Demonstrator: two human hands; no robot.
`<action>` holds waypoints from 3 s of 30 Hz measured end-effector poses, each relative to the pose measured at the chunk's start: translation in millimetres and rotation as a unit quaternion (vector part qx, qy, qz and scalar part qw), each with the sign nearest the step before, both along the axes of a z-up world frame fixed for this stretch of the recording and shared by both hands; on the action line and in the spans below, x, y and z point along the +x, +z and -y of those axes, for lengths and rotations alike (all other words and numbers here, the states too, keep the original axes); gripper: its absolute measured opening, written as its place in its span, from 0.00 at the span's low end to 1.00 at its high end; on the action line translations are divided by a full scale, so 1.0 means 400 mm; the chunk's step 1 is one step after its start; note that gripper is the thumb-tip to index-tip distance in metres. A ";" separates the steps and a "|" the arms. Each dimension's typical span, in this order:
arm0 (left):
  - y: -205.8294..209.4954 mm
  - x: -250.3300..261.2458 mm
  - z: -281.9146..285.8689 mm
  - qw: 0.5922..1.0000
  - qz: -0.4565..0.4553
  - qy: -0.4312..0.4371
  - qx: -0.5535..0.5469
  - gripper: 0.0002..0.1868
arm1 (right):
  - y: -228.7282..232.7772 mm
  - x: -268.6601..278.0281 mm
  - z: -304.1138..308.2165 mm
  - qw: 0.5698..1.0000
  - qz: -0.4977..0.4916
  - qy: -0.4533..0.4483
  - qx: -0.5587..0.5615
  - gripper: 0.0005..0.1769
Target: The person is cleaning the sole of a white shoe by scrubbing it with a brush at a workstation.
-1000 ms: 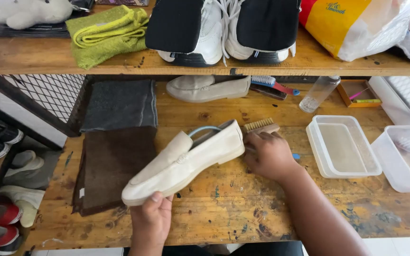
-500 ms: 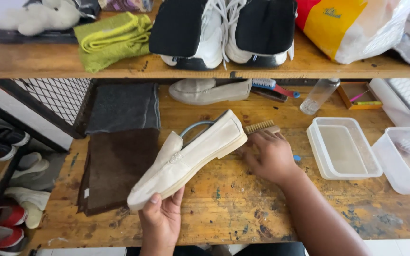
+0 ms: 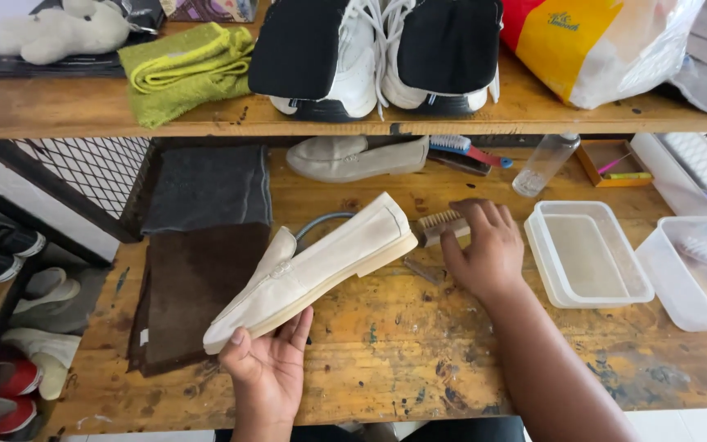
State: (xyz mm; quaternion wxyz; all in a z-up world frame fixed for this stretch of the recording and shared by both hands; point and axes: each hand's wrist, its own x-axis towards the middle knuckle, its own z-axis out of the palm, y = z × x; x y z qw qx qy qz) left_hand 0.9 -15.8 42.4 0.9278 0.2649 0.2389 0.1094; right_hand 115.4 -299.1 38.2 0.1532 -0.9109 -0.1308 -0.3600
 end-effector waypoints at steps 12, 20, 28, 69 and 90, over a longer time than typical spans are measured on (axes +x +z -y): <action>-0.069 -0.014 0.010 0.982 0.152 0.041 0.107 0.44 | 0.056 0.016 -0.039 0.921 -0.368 -0.125 0.023 0.44; -0.092 -0.003 -0.004 0.977 0.181 0.036 0.108 0.43 | 0.011 0.027 -0.023 0.943 -0.316 -0.104 0.001 0.40; 0.015 0.052 -0.054 0.998 0.003 -0.011 0.063 0.37 | 0.013 0.010 -0.027 0.959 -0.265 -0.090 -0.040 0.38; 0.077 0.190 0.045 0.803 0.090 -0.350 0.474 0.48 | -0.045 -0.103 -0.107 0.779 -0.284 0.279 0.485 0.12; -0.009 0.259 0.001 0.827 0.130 -0.259 0.481 0.29 | 0.006 -0.027 -0.026 0.952 -0.214 0.023 0.216 0.03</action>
